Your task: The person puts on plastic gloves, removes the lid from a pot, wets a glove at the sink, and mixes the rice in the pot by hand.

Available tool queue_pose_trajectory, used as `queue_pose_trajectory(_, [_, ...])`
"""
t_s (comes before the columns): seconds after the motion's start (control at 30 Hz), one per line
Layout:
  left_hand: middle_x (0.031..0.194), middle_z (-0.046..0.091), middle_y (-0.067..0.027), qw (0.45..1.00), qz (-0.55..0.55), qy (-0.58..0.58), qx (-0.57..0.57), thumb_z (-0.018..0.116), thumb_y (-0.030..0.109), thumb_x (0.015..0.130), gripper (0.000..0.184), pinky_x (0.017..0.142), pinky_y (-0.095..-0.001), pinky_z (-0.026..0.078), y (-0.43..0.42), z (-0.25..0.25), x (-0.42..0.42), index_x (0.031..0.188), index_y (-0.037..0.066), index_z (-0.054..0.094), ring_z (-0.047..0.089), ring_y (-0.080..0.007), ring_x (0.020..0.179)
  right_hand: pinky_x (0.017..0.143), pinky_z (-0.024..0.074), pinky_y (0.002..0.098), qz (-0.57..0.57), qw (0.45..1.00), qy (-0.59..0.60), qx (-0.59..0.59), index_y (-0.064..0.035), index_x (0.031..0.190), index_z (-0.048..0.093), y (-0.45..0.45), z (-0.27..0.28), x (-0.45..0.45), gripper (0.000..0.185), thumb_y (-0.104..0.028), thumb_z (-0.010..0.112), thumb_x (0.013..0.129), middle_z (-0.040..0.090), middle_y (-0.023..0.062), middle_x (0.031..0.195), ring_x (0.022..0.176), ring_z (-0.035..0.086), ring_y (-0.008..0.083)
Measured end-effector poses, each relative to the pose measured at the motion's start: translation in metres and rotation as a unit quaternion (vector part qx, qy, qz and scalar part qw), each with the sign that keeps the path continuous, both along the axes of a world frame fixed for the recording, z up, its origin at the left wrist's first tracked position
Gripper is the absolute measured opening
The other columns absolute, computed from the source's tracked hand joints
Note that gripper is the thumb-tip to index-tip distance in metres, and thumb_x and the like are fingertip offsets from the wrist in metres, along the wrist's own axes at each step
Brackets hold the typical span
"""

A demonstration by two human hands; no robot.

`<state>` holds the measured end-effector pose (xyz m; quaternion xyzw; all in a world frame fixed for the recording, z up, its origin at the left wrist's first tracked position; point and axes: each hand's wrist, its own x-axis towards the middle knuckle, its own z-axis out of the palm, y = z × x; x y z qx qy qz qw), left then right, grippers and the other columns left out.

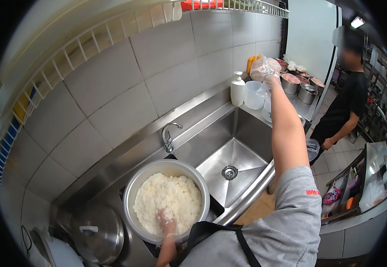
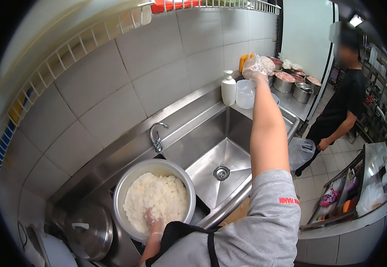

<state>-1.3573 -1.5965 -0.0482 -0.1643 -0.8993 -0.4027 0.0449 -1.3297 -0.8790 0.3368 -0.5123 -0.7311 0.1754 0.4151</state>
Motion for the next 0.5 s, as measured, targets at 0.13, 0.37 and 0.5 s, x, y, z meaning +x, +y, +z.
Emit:
queue_pose_trajectory(0.13, [0.110,0.049,-0.0184,1.000,0.011,-0.012,0.002,0.058,0.002,0.055,0.063,0.097,-0.0446,0.029,0.000,-0.006,-0.001,0.115,0.012,0.041,0.039,-0.0381,0.110,0.065,0.0446,0.0360,0.000,0.991,0.136,0.013,-0.0122,0.134,0.026,0.000,0.023,0.010,0.056,-0.018,0.048,0.083,0.059,0.0126,0.083,0.066,0.055,0.0236])
queue_pose_trajectory(0.37, [0.113,0.048,-0.0175,0.997,0.027,-0.006,-0.076,0.060,0.005,0.057,0.063,0.097,-0.0422,0.030,0.000,0.008,0.003,0.116,0.016,0.041,0.038,-0.0360,0.112,0.052,0.0454,0.0335,0.258,0.873,0.376,-0.175,-0.0127,0.130,0.033,-0.097,-0.069,-0.045,0.049,-0.019,0.048,0.084,0.057,0.0108,0.070,0.047,0.051,0.0200])
queue_pose_trajectory(0.5, [0.115,0.047,-0.0165,0.992,0.045,-0.042,-0.108,0.061,0.006,0.057,0.065,0.095,-0.0398,0.033,-0.002,0.000,0.001,0.117,0.017,0.039,0.040,-0.0346,0.112,0.049,0.0455,0.0297,0.463,0.793,0.303,-0.255,-0.0067,0.114,0.047,-0.266,-0.194,-0.052,0.041,-0.036,0.052,0.087,0.056,0.0060,0.071,0.057,0.055,0.0152])
